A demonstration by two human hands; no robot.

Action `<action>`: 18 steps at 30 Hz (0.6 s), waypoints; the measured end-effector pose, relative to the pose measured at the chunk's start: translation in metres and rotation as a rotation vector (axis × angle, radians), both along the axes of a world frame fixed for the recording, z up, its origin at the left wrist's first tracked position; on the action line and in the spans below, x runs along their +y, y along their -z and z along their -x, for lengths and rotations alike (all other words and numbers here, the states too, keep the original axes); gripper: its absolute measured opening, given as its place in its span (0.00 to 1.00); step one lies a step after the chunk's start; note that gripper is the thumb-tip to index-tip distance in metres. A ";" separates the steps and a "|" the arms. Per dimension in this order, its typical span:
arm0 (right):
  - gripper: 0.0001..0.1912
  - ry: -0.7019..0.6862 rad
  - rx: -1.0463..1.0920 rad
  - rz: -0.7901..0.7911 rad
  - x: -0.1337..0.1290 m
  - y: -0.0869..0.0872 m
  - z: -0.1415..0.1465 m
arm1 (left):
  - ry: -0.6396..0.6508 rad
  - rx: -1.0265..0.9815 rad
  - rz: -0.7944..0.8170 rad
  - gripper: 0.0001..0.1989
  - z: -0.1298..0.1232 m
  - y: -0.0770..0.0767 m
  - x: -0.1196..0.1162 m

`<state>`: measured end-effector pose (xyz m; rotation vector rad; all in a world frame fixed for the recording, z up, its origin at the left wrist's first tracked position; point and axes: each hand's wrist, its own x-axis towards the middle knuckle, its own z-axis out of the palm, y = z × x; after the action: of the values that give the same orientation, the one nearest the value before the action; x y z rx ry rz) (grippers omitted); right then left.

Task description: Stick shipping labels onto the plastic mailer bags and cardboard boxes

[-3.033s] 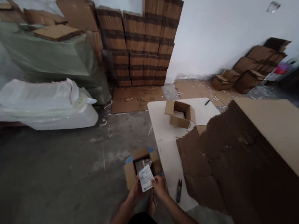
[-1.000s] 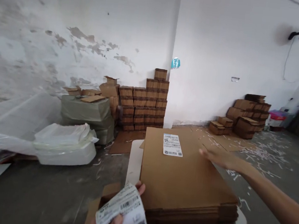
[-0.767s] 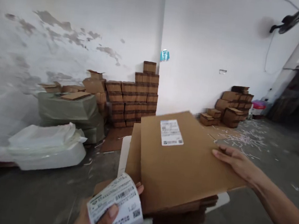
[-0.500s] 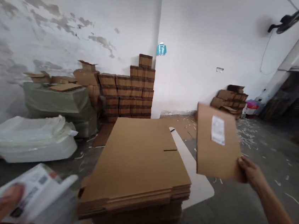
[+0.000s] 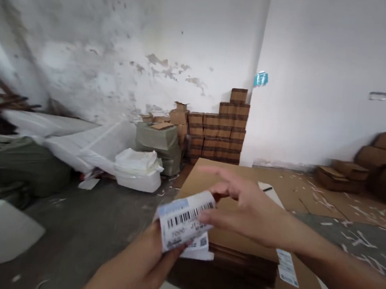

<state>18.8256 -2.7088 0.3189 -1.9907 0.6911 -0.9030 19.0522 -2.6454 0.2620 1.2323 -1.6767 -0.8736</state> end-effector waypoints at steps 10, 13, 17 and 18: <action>0.08 0.002 0.249 0.630 0.017 0.035 -0.077 | -0.019 0.929 -0.473 0.23 -0.037 -0.003 -0.018; 0.10 0.044 0.253 0.755 0.027 0.023 -0.070 | -0.078 1.059 -0.438 0.19 -0.038 -0.002 -0.044; 0.07 0.279 -0.152 0.479 0.000 -0.015 -0.033 | -0.353 1.207 -0.247 0.21 -0.072 0.019 -0.081; 0.09 0.395 -0.198 0.402 -0.017 -0.018 -0.025 | -0.444 1.221 -0.202 0.22 -0.080 0.025 -0.087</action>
<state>18.8506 -2.7257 0.3367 -2.1008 0.8565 -1.5561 19.1320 -2.7321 0.2370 0.8112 -0.3369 -1.1637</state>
